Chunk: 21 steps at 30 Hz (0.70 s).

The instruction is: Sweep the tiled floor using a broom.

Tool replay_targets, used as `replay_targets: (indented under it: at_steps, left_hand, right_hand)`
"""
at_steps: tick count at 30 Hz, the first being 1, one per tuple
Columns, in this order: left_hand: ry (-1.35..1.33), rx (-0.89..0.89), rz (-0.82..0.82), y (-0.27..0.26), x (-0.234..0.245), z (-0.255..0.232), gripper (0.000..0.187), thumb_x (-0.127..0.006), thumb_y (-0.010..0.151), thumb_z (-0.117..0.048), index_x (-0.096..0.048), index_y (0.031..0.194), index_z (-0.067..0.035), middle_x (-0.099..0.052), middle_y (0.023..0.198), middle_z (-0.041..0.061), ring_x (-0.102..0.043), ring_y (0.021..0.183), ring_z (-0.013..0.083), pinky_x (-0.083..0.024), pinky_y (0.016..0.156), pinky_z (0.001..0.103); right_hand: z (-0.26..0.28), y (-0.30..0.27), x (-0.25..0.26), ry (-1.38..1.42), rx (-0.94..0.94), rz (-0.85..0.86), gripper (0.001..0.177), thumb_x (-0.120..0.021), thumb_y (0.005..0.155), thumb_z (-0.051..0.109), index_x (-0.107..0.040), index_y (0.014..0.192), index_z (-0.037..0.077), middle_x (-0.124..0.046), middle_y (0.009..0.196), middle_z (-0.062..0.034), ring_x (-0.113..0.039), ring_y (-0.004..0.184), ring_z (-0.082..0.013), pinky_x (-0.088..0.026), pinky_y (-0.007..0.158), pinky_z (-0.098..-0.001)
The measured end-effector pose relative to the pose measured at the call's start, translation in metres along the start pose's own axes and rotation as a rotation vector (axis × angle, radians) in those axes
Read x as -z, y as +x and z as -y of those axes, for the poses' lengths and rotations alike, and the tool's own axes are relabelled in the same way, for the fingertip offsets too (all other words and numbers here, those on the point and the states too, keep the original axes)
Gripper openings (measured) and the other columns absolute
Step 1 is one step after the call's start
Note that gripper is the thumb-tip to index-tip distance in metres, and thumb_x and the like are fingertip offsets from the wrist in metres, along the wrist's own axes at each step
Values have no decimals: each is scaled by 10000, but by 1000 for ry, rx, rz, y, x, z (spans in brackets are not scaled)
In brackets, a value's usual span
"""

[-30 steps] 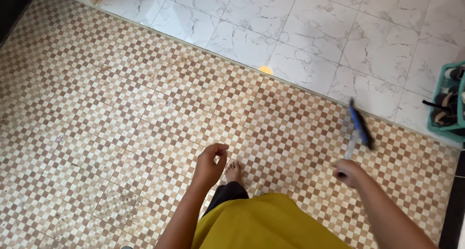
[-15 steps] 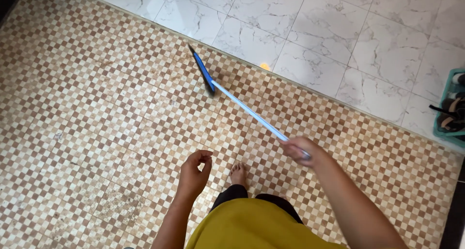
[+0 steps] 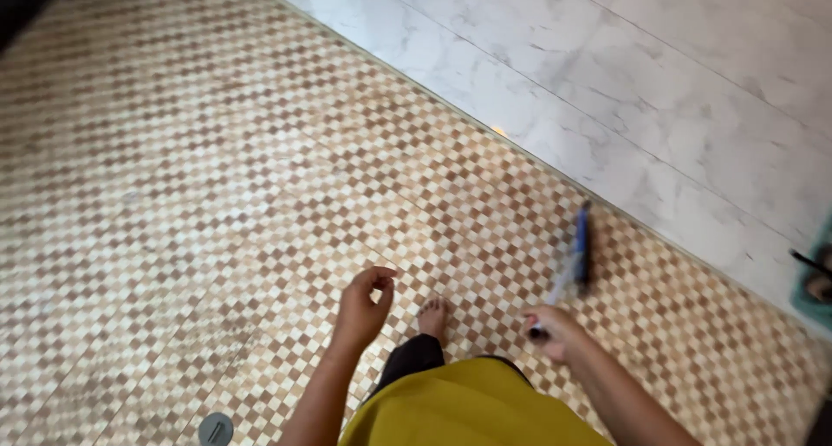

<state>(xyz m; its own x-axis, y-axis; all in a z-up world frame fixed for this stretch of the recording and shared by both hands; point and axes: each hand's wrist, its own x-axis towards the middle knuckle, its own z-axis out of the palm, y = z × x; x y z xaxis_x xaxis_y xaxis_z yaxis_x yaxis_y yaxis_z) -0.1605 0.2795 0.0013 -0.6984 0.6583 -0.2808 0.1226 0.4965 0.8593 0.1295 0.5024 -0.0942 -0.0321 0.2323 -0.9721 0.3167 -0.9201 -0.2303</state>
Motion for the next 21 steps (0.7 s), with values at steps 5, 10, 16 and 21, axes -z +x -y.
replay_targets:
  at_steps: [5,10,16,21]
  left_hand:
    - [-6,-55,-103,-23,5,22,192,-696,882,-67,-719,1072,-60,-732,926,75,-707,869,177,-565,726,336]
    - [-68,-75,-171,-56,9,25,176,-688,875,-49,-711,1049,-45,-742,902,87,-716,867,194,-567,746,338]
    - [-68,-50,-308,-145,10,33,160,-683,895,-75,-699,1050,-38,-726,900,89,-700,855,200,-560,785,338]
    - [-72,4,-389,-244,-9,64,148,-684,898,-83,-708,1038,-41,-722,896,97,-701,855,203,-562,795,345]
  right_hand:
    - [-9,-9,-63,110,-86,505,61,-526,982,-7,-510,1019,-53,-493,684,-13,-440,453,-65,-412,348,-169]
    - [28,-13,-39,677,-489,1017,254,-368,1092,200,-436,1146,-38,-488,657,37,-452,422,-37,-368,263,-170]
    - [-4,-120,-10,463,-230,896,227,-409,1102,164,-429,1168,-51,-474,677,33,-435,419,2,-373,259,-111]
    - [-105,-112,34,-44,8,566,160,-486,1029,156,-463,1130,34,-457,646,73,-371,396,11,-265,254,-128]
